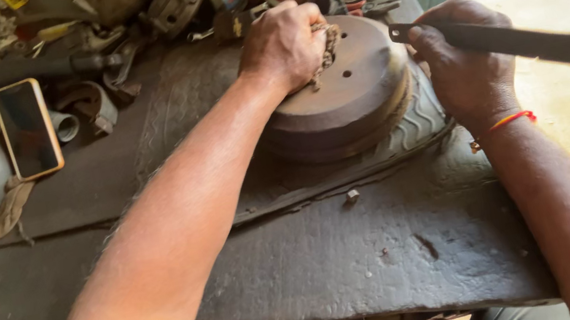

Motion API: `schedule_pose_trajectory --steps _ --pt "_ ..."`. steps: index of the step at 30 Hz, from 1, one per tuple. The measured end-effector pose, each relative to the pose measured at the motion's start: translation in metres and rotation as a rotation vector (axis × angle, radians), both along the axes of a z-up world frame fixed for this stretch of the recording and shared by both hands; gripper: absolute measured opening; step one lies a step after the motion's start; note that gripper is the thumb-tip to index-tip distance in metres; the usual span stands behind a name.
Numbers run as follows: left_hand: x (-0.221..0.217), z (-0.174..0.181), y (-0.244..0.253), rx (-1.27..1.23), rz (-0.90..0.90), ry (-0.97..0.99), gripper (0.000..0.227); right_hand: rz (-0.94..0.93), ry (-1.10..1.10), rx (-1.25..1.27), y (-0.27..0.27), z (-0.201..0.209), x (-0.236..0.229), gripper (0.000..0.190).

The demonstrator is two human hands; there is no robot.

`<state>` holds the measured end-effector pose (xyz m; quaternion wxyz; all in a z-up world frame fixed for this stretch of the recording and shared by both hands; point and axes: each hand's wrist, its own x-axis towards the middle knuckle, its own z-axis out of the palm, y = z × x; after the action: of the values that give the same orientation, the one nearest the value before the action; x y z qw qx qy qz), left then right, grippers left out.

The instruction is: The person holds a metal brake drum on a workbench, cleans debris from its surface with a piece of cloth, and then cleans the holes in the drum using a thin metal tool.

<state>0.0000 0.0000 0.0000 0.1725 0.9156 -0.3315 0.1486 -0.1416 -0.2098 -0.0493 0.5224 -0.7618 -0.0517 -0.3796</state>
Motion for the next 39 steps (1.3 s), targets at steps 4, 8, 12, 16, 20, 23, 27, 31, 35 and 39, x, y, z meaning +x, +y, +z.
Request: schedule_pose_trajectory --steps 4,8,12,16,20,23,27,31,35,39 --pt "-0.005 0.005 -0.003 -0.041 0.028 -0.052 0.019 -0.073 0.066 -0.409 0.018 0.026 -0.011 0.013" --pt "-0.003 0.007 -0.004 -0.076 0.017 -0.061 0.018 0.031 0.038 -0.218 0.018 0.028 -0.019 0.013" --pt "0.009 -0.002 -0.004 -0.154 0.067 0.036 0.018 -0.027 -0.055 0.183 0.004 0.007 -0.004 0.011" --pt "0.039 -0.015 0.003 -0.436 0.136 0.052 0.019 -0.115 0.022 0.243 -0.008 -0.012 0.016 0.011" --pt "0.046 -0.012 0.015 -0.644 0.243 -0.103 0.018 -0.168 0.082 0.198 -0.007 -0.016 0.021 0.013" --pt "0.009 0.005 0.015 -0.297 0.076 -0.292 0.022 -0.172 0.068 0.171 -0.009 -0.016 0.023 0.012" --pt "-0.047 0.027 -0.013 0.312 0.045 -0.084 0.073 -0.250 0.060 0.038 -0.013 -0.024 0.028 0.014" --pt "-0.067 0.032 -0.027 0.292 0.064 -0.049 0.090 -0.177 0.062 0.207 -0.011 -0.019 0.028 0.011" --pt "-0.065 0.032 -0.024 0.375 0.103 0.057 0.081 -0.202 0.053 0.163 -0.015 -0.023 0.027 0.012" --pt "-0.055 0.036 -0.022 0.411 0.100 0.187 0.078 -0.137 0.057 0.224 -0.015 -0.022 0.027 0.013"
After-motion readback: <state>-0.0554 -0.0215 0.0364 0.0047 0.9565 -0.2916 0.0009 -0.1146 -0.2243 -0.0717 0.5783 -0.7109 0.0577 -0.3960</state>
